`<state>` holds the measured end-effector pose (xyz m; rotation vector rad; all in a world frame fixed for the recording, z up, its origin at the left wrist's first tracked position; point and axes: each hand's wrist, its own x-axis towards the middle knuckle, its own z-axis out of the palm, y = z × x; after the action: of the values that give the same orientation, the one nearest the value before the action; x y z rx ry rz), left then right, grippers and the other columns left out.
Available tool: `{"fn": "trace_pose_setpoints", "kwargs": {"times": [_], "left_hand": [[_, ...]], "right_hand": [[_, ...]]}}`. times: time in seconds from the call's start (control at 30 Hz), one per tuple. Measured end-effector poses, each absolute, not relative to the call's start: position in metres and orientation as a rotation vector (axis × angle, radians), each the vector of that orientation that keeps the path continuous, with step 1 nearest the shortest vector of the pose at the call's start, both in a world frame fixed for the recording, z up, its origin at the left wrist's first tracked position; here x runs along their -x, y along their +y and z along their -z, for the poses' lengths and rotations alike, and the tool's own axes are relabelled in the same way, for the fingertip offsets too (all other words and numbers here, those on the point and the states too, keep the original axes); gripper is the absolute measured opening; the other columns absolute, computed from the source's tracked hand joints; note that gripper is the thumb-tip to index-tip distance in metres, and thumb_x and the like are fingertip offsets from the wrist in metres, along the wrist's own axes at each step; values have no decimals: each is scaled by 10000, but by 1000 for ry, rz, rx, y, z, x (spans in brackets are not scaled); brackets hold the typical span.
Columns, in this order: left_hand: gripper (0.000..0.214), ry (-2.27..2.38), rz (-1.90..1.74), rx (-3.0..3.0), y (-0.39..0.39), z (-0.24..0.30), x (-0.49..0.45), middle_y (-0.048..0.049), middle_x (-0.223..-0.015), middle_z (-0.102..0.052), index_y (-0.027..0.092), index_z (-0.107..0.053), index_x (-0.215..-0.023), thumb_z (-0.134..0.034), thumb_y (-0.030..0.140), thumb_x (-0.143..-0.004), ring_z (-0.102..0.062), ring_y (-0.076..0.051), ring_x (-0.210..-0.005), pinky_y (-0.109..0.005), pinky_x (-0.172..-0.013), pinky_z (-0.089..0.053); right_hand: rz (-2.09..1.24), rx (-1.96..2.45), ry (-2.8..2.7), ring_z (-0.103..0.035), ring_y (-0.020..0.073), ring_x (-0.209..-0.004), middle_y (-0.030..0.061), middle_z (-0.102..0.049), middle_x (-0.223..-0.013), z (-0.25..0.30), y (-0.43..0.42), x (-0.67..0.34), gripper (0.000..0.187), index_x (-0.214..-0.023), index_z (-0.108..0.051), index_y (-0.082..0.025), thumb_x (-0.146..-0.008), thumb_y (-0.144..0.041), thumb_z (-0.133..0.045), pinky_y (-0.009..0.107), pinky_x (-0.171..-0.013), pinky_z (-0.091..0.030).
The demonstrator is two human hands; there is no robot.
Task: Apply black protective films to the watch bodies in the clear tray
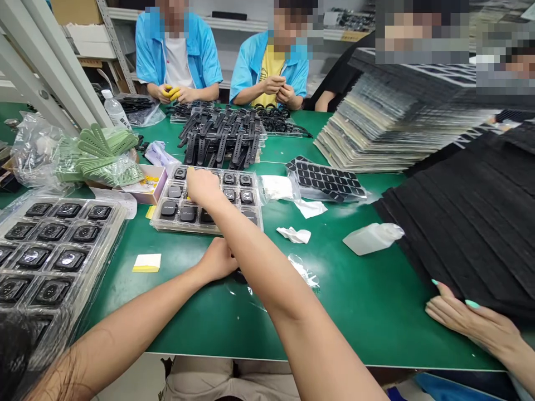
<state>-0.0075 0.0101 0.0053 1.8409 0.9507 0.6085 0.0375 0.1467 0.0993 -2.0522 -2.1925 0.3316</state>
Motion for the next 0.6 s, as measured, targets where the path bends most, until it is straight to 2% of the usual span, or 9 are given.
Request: {"fn": "trace_pose_setpoints", "kwargs": {"times": [0.07,0.13,0.23,0.3,0.4,0.5,0.6], "left_hand": [[143,908,-607,-1808,9,-7,8,8,-692,-718,166,-637,-732,-728,104,-824,-673,-192,-715,-258,-664,-465],[80,873,-613,-1764,9,-9,9,4,-778,-778,162,-697,-833,-722,86,-841,-710,-188,-745,-254,-695,-510],[188,852,-611,-1690,9,-8,8,-18,-897,-843,158,-754,-989,-710,43,-847,-768,-190,-801,-262,-762,-586],[264,863,-609,-1637,9,-5,6,-46,-953,-864,151,-768,-1071,-704,27,-848,-797,-194,-835,-281,-805,-623],[313,899,-618,-1566,10,-1,4,-91,-1013,-872,140,-765,-1160,-770,86,-851,-816,-207,-865,-328,-850,-655],[457,959,-649,-1495,9,-1,2,-97,-1054,-868,165,-753,-1194,-922,222,-773,-818,-226,-877,-369,-868,-666],[619,990,-695,-1491,4,-5,1,-77,-1063,-864,196,-737,-1230,-1005,280,-678,-819,-242,-947,-384,-925,-658]], "right_hand": [[-399,2024,-2190,-746,348,-1213,197,-785,-1308,-100,154,-40,517,-1290,-751,-144,-790,-109,-878,393,-982,-589],[-464,1986,-2170,-761,313,-1168,156,-815,-1236,-99,158,-45,411,-1193,-790,-149,-797,-160,-898,355,-961,-588],[-532,1881,-2075,-776,227,-1087,75,-836,-1169,-95,143,-61,295,-1203,-801,-191,-913,-243,-815,303,-929,-586],[-665,1746,-1835,-781,205,-1008,57,-838,-1153,-90,115,-80,309,-1221,-803,-196,-924,-283,-796,310,-897,-603],[-932,1558,-1389,-784,256,-928,76,-843,-1038,-76,56,-122,374,-1088,-832,-185,-797,-412,-893,402,-869,-643],[-1033,1520,-1131,-789,298,-994,78,-838,-1012,-55,3,-160,321,-916,-811,-231,-758,-502,-883,476,-935,-659],[-1075,1516,-979,-794,285,-993,66,-822,-1040,-32,-26,-178,408,-1012,-750,-255,-686,-431,-922,478,-965,-665]]}}
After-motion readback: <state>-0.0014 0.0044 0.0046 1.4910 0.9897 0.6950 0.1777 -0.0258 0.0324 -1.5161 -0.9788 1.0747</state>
